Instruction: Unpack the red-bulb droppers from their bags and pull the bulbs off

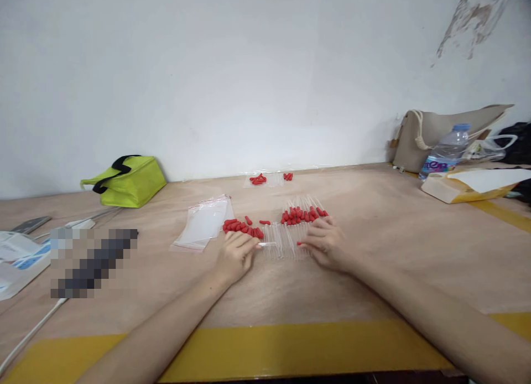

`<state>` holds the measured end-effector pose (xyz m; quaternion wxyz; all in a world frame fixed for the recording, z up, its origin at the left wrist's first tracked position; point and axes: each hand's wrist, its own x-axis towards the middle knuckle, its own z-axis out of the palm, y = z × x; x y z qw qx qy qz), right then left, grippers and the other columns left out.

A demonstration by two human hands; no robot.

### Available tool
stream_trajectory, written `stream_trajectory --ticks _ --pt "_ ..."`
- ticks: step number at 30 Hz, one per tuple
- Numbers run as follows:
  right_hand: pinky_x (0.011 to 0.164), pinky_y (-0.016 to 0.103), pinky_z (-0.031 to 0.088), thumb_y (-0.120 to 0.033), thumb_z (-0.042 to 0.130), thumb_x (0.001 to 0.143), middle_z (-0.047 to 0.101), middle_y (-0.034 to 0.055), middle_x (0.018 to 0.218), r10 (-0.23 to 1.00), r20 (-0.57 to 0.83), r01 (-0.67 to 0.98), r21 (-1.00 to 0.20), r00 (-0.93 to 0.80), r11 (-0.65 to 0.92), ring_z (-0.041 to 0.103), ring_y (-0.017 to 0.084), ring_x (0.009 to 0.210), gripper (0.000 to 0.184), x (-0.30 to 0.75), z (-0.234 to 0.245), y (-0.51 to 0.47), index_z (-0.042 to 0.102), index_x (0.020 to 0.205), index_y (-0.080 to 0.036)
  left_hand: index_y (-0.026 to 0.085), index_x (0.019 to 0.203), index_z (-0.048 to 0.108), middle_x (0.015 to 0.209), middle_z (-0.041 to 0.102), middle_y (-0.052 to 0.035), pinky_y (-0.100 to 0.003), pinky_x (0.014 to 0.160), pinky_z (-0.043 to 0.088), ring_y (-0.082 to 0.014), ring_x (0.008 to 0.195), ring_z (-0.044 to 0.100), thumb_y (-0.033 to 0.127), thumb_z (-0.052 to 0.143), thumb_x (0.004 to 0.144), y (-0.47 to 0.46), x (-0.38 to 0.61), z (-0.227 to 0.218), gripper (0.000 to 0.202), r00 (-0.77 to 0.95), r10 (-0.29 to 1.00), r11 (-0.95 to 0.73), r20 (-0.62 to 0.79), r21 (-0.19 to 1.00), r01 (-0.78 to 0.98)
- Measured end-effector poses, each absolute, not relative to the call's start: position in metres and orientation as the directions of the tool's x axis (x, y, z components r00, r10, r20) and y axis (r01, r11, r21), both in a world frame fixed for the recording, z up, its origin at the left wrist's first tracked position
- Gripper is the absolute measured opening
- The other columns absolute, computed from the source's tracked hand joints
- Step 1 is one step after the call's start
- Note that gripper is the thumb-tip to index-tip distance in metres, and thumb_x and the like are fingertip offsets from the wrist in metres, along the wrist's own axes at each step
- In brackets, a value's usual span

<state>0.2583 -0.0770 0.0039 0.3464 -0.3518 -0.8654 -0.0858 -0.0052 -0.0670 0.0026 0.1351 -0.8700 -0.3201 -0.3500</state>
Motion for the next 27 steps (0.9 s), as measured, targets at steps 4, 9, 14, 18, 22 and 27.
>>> stream_trajectory --ticks 4,9,14,18,22,27 --pt "0.064 0.028 0.043 -0.035 0.045 0.084 0.060 0.0044 0.080 0.779 0.615 0.665 -0.532 -0.123 0.525 0.054 0.015 0.071 0.025 0.284 0.005 -0.058 0.065 0.090 -0.021 0.019 0.095 0.060 0.084 0.060 -0.0045 -0.027 0.069 0.046 -0.0141 0.077 0.056 0.020 0.041 0.087 -0.062 -0.012 -0.001 0.020 0.444 0.543 -0.739 0.713 0.155 0.656" --pt "0.059 0.025 0.044 -0.029 0.049 0.077 0.060 0.0039 0.079 0.925 0.376 0.751 -0.623 0.044 0.217 0.054 0.013 0.062 0.026 0.305 0.015 -0.045 0.067 0.091 -0.018 0.017 0.116 0.051 0.088 0.053 -0.0062 -0.028 0.075 0.048 -0.0147 0.082 0.054 0.013 0.035 0.087 -0.056 -0.003 -0.007 0.033 0.450 0.551 -0.728 0.703 0.141 0.671" --pt "0.052 0.022 0.042 -0.027 0.057 0.069 0.064 0.0020 0.072 0.965 0.250 0.721 -0.683 0.084 0.115 0.055 0.012 0.058 0.017 0.317 0.020 -0.041 0.062 0.081 -0.018 0.018 0.108 0.054 0.084 0.052 -0.0043 -0.026 0.073 0.048 -0.0133 0.080 0.054 0.013 0.038 0.086 -0.051 -0.001 -0.008 0.028 0.431 0.520 -0.729 0.737 0.119 0.674" --pt "0.049 0.021 0.040 -0.030 0.062 0.063 0.063 0.0017 0.067 0.977 0.197 0.735 -0.675 0.085 0.072 0.055 0.012 0.058 0.015 0.324 0.017 -0.039 0.057 0.070 -0.018 0.018 0.093 0.057 0.082 0.055 -0.0031 -0.025 0.071 0.048 -0.0128 0.078 0.055 0.013 0.042 0.084 -0.053 -0.001 -0.006 0.018 0.465 0.500 -0.745 0.731 0.089 0.661" --pt "0.048 0.021 0.039 -0.032 0.064 0.061 0.061 0.0009 0.064 0.985 0.139 0.754 -0.656 0.103 0.014 0.055 0.013 0.058 0.017 0.324 0.015 -0.038 0.057 0.068 -0.018 0.017 0.093 0.056 0.082 0.055 -0.0039 -0.024 0.067 0.049 -0.0122 0.074 0.055 0.012 0.043 0.083 -0.057 0.004 -0.006 0.017 0.497 0.510 -0.769 0.702 0.113 0.629" --pt "0.049 0.021 0.039 -0.029 0.064 0.061 0.062 0.0013 0.065 0.990 0.112 0.724 -0.690 0.082 0.018 0.055 0.012 0.059 0.016 0.326 0.011 -0.036 0.057 0.069 -0.017 0.016 0.099 0.055 0.094 0.055 -0.0067 -0.023 0.068 0.049 -0.0119 0.078 0.056 0.015 0.048 0.082 -0.062 0.008 -0.005 0.019 0.545 0.535 -0.802 0.645 0.185 0.568"
